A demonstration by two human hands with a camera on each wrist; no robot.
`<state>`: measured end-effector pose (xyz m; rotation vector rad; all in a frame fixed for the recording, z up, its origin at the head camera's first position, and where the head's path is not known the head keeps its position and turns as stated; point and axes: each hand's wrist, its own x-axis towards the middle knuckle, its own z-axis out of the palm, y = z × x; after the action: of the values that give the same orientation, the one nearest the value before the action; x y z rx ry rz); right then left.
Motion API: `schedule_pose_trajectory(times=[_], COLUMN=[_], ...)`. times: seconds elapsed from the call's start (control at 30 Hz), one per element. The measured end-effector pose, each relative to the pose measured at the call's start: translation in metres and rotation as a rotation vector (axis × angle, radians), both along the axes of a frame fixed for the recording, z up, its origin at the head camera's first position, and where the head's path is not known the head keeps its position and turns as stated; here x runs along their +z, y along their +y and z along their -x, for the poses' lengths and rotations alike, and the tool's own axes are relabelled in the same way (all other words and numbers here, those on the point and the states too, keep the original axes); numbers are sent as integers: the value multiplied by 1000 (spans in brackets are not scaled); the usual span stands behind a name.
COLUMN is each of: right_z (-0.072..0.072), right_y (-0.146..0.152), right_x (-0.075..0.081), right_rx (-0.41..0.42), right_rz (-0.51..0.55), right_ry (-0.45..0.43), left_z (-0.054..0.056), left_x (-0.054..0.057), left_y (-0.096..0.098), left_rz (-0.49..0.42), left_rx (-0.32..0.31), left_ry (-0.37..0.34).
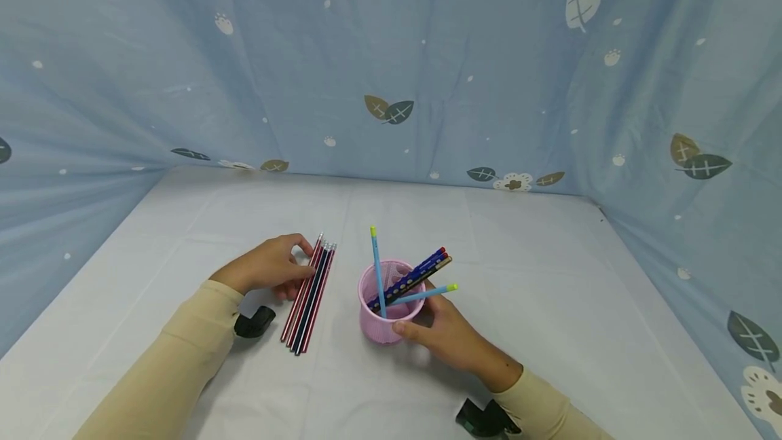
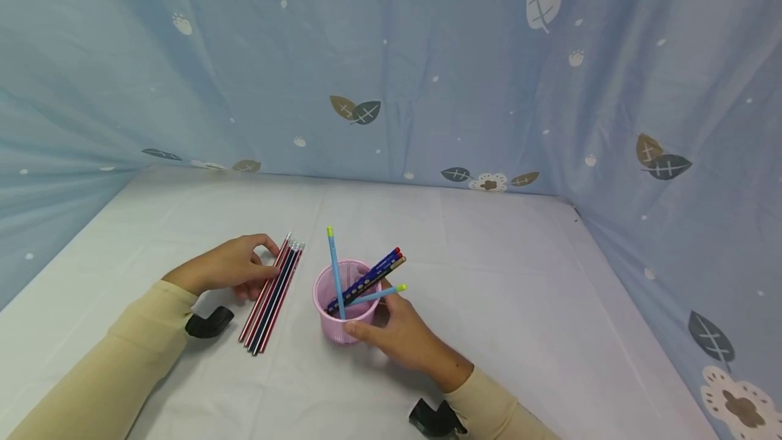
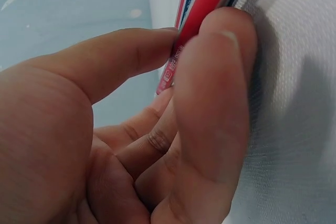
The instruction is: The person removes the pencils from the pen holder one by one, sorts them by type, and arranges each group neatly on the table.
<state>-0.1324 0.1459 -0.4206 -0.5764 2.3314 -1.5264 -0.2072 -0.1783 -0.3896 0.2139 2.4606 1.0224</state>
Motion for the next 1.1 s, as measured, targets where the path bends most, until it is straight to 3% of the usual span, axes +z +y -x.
schedule_pose_trajectory(times=[1.1], right_z=[1], right_y=[-1], right_x=[-1], right_rx=[-3], right_rz=[-16], right_ry=[7], left_z=[-4], left_x=[1], left_y=[3], left_rz=[37], left_rx=[-21], left_ry=[20])
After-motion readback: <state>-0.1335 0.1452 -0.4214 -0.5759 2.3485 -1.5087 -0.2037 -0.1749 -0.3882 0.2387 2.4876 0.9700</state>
